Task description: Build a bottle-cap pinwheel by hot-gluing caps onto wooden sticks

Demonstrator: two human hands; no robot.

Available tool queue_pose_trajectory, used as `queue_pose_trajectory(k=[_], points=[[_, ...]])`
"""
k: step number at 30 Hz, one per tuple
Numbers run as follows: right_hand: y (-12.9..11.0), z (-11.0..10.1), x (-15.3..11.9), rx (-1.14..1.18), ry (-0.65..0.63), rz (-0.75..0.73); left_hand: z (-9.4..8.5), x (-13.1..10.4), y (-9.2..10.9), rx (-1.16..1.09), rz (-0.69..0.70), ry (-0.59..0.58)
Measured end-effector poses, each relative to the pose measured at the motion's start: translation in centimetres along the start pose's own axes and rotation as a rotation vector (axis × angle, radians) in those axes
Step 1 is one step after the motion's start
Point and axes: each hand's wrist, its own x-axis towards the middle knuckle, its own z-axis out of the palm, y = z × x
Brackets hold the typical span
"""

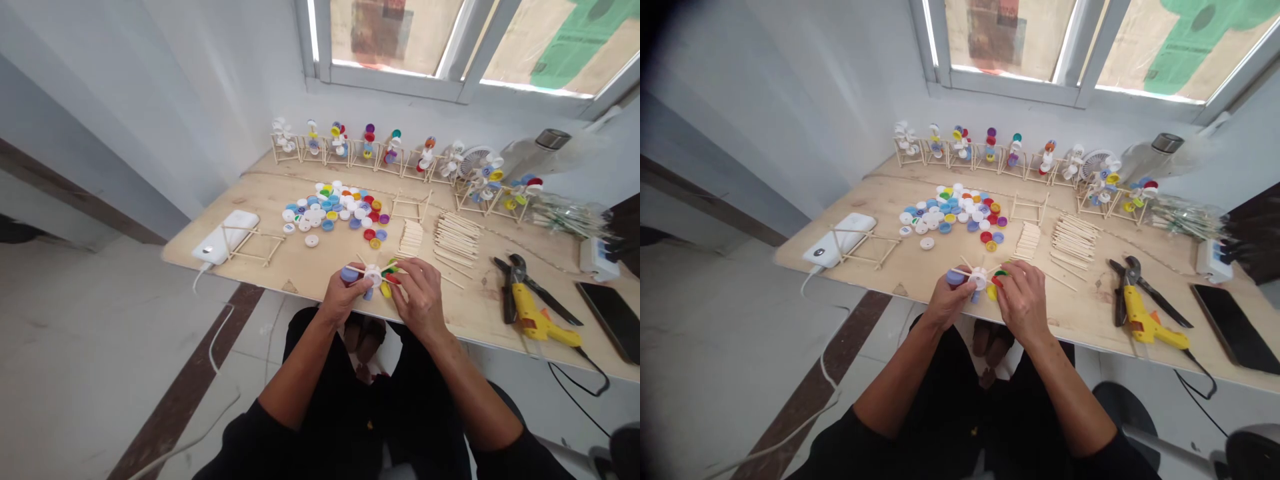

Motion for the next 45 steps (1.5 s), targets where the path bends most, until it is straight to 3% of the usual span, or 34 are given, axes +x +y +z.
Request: queue_pose_trajectory(k=[24, 32, 35, 39, 45], points=[[-0.1, 0.0, 0.1, 0.026, -0.026, 0.005, 0.0, 0.0, 0.0, 0.031, -0.017, 0.011], [0.1, -2.6, -0.5, 0.103, -0.023, 0.12, 0.1, 0.0, 0.2, 0.044, -0.038, 0.014], [1.0, -3.6, -0.6, 0.183, -0.005, 0.24, 0.0, 0.1, 0.3, 0.082, -0.057, -0.04], [1.5, -3.8, -0.5, 0.368, -0.106, 0.364, -0.1, 0.2, 0.9, 0.232, -0.08, -0.142], [0.7, -3.0, -0.4, 0.499, -0.224, 0.404, 0.1, 0.3, 2.7, 0.398, -0.095, -0.297]])
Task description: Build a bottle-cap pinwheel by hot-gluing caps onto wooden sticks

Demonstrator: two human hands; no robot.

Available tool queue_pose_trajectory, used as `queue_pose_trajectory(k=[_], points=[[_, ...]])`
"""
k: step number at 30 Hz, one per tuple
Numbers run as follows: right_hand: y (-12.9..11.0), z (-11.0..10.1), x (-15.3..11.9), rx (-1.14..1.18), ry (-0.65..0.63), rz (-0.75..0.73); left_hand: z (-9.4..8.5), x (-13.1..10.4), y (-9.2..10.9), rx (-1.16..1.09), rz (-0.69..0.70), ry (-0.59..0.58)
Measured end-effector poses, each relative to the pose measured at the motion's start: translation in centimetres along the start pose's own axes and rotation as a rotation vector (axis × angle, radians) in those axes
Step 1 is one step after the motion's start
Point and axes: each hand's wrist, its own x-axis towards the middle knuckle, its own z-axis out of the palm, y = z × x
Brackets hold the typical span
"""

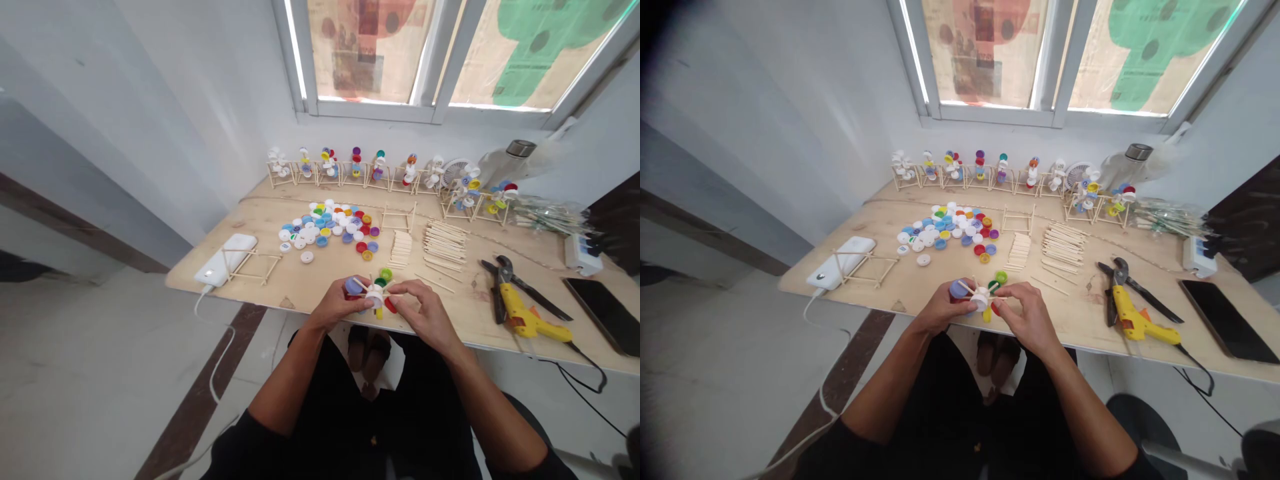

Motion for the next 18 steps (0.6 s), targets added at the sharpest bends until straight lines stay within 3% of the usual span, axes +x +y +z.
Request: queue_pose_trajectory(k=[4, 11, 18], points=[[0.1, 0.7, -0.2, -0.029, 0.0, -0.022, -0.1, 0.1, 1.2, 0.108, 0.002, -0.091], [0.5, 1.8, -0.5, -0.023, 0.078, -0.043, -0.2, 0.4, 1.3, 0.114, -0.013, -0.074], [0.6, 2.7, -0.7, 0.142, 0.251, 0.071, 0.3, 0.4, 0.3, -0.197, -0.002, -0.039]])
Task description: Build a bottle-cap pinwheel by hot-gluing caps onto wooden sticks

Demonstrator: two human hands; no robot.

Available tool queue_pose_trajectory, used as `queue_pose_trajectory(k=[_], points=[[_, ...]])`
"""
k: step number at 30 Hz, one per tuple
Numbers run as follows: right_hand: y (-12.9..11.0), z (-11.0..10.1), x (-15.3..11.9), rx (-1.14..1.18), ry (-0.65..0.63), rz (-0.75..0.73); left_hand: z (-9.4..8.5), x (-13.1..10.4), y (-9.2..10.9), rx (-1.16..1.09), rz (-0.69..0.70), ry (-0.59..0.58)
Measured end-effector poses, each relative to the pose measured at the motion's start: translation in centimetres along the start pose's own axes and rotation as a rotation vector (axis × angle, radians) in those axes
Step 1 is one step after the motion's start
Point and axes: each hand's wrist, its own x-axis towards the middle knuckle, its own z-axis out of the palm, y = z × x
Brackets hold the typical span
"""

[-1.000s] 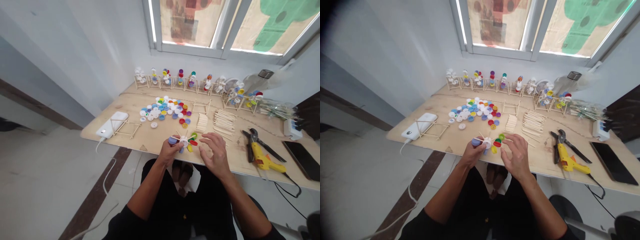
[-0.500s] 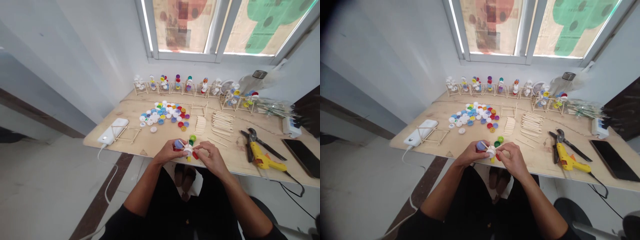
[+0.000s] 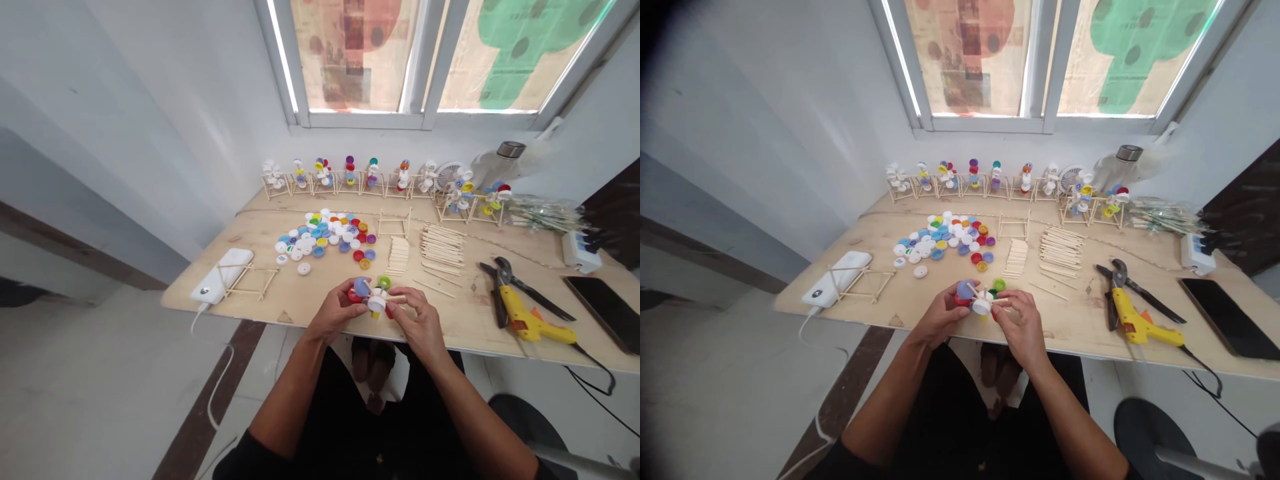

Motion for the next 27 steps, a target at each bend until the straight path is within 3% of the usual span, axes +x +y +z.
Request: queue_pose_trajectory(k=[6, 13, 19, 24, 27], points=[[-0.4, 0.7, -0.3, 0.078, 0.071, 0.061, 0.9, -0.3, -1.2, -0.146, 0.008, 0.058], [-0.7, 1.8, -0.6, 0.113, 0.096, 0.046, 1.0, -0.6, -1.2, -0.133, -0.007, 0.12], [-0.2, 1.3, -0.6, 0.081, 0.041, 0.02, 0.3, -0.9, -1.1, -0.11, -0.021, 0.157], [2.0, -0.9, 0.5, -0.143, 0.079, -0.063, -0.7, -0.7, -1.2, -0.231, 0.049, 0.276], [2.8, -0.8, 0.8, -0.377, 0.023, -0.189, -1.0, -0.5, -1.3, -0.29, 0.059, 0.291]])
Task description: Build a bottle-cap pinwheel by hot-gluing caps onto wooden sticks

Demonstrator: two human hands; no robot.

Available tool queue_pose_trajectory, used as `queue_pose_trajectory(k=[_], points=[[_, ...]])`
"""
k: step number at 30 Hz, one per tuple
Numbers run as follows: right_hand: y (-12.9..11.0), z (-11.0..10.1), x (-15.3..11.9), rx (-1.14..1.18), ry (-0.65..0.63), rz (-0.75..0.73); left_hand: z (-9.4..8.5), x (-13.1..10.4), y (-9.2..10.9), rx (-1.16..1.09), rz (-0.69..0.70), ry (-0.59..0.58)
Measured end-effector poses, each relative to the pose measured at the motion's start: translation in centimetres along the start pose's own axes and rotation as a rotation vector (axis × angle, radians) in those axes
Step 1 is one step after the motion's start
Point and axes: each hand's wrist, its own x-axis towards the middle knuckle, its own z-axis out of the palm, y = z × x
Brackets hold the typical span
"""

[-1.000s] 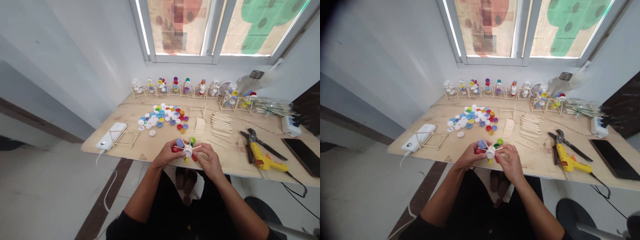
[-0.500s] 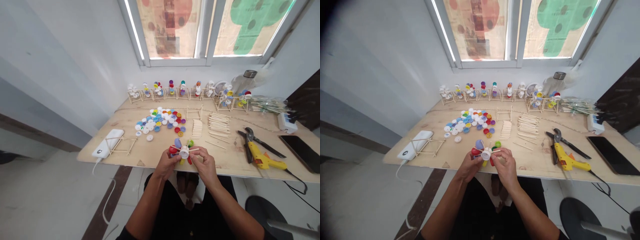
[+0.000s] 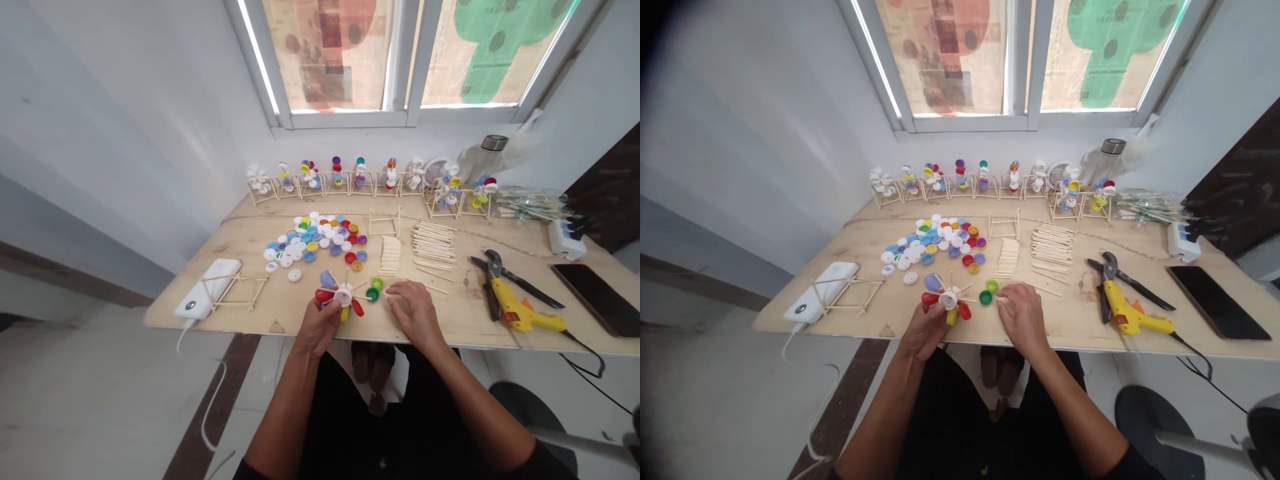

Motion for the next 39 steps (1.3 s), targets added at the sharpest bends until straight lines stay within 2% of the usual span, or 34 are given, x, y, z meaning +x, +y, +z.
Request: queue_pose_trajectory(k=[3, 9, 12, 16, 20, 25, 31, 39], points=[[-0.3, 1.1, 0.2, -0.158, -0.062, -0.111, 0.1, 0.1, 0.0, -0.02, -0.012, 0.002], [-0.5, 2.6, 0.6, -0.303, -0.087, -0.199, 0.4, 0.5, 0.1, -0.038, -0.052, 0.001], [-0.1, 2.3, 0.2, -0.322, -0.094, -0.224, 0.6, 0.8, 0.2, -0.083, -0.085, 0.015], [0.2, 0.6, -0.7, -0.315, -0.135, -0.242, 0.7, 1.1, 0.2, -0.118, -0.122, 0.021], [0.3, -0.6, -1.3, -0.301, -0.174, -0.196, 0.8, 1.3, -0.1, -0.182, -0.173, 0.028], [-0.1, -0.2, -1.4, -0.305, -0.222, -0.135, 1.2, 1.4, -0.5, -0.272, -0.221, 0.056], [-0.4, 0.6, -1.2, -0.352, -0.274, -0.083, 1.5, 1.3, -0.5, -0.185, -0.165, 0.067], [0.4, -1.1, -2.2, -0.242, -0.32, -0.099, 1.7, 1.2, -0.7, -0.075, -0.044, 0.005]])
